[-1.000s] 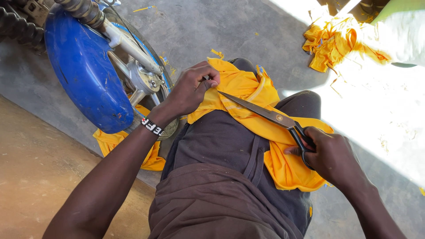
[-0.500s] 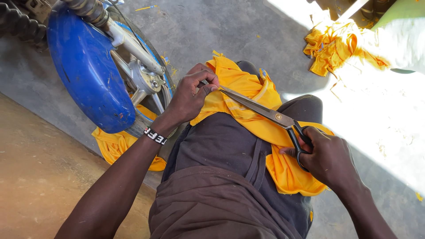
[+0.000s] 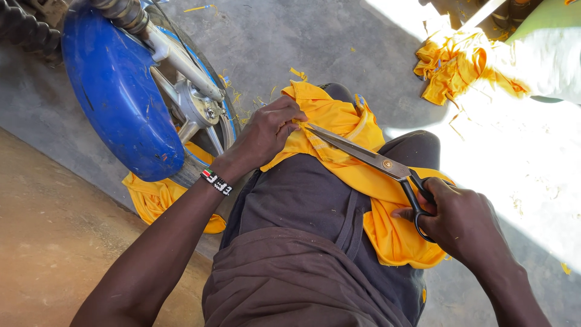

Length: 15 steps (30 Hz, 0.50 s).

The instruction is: Cutting yellow fabric with scissors while sitting on the floor

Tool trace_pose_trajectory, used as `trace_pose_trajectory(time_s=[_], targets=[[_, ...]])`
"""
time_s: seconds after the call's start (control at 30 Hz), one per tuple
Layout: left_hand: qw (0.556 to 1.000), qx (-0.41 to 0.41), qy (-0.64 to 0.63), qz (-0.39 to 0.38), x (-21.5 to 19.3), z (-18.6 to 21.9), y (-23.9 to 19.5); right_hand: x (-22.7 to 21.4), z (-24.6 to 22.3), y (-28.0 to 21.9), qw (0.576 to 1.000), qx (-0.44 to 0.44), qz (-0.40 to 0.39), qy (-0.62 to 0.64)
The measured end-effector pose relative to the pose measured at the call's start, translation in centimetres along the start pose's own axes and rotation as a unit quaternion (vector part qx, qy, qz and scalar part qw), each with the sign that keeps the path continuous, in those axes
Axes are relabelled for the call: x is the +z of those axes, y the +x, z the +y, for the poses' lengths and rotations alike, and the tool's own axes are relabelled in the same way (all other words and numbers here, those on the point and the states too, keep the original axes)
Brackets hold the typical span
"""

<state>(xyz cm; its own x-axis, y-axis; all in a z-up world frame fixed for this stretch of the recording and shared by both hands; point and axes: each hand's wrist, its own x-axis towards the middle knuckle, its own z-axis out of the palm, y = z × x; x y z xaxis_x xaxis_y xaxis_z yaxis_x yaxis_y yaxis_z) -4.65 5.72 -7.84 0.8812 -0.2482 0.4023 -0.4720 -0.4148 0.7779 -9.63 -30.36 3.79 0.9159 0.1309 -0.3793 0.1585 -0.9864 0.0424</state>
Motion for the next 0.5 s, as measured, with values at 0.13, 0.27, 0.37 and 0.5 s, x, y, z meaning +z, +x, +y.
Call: trace_pose_trajectory(time_s=[0.13,0.27,0.37,0.5], targets=[[0.999,0.014,0.030,-0.009,-0.2,-0.2,0.8,0.3,0.2,0.1,1.000,0.000,-0.002,0.007],[0.999,-0.033,-0.012,-0.002,-1.0,0.7,1.4,0.4,-0.4,0.4,1.000,0.004,-0.017,0.021],[1.000,-0.030,-0.002,-0.003,-1.2,0.5,1.5,0.7,-0.7,0.8,1.000,-0.011,-0.024,0.009],[0.999,0.041,0.013,-0.002,-1.3,0.8,1.4,1.1,-0.9,1.1,0.999,0.001,-0.026,0.027]])
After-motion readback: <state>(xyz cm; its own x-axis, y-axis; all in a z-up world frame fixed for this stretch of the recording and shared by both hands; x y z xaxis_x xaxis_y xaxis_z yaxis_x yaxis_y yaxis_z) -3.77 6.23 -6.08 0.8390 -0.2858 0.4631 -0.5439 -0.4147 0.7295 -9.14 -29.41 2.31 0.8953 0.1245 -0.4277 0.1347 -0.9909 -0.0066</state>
